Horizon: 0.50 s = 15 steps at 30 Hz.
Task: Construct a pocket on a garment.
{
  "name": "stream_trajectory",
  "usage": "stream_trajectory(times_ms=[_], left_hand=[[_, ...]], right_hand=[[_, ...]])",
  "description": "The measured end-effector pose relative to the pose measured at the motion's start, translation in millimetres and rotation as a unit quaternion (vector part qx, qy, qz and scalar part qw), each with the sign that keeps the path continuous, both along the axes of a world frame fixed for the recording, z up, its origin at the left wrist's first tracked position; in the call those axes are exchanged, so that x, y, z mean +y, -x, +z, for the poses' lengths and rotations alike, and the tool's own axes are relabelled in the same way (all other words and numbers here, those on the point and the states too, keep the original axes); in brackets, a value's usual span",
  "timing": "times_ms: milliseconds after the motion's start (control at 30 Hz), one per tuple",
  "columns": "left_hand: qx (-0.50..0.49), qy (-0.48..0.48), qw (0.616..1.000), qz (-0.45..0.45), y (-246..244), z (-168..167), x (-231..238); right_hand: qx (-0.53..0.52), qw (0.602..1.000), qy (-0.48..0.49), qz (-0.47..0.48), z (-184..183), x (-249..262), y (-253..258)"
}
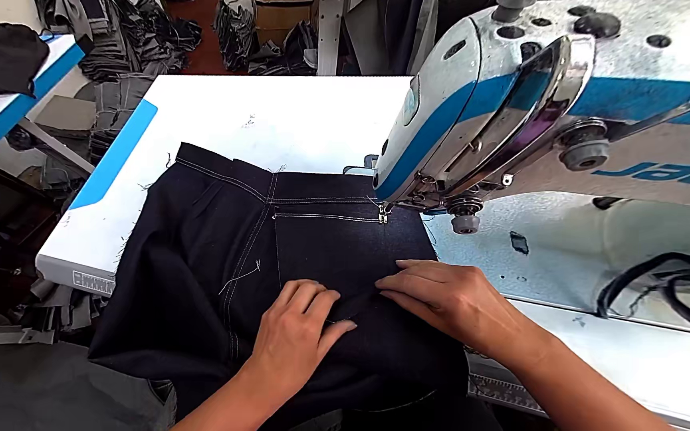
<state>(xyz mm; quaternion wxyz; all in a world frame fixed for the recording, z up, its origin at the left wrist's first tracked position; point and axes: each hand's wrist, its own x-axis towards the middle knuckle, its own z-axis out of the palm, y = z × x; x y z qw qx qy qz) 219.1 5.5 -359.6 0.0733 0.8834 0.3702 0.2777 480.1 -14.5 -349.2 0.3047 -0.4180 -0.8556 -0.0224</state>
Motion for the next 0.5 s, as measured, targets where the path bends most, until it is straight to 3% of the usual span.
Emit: stream_trajectory(times_ms=[167, 400, 500], left_hand=[[-0.048, 0.04, 0.998, -0.007, 9, 4, -1], [0.0, -0.152, 0.986, -0.064, 8, -12, 6], [-0.002, -0.176, 0.98, -0.097, 11, -9, 13]], right_hand=[[-0.002, 1.0, -0.006, 0.001, 0, 0, 1], [-0.008, 1.0, -0.014, 0.0, -1, 0, 1], [-0.01, 0.998, -0.052, 0.019, -4, 2, 0]])
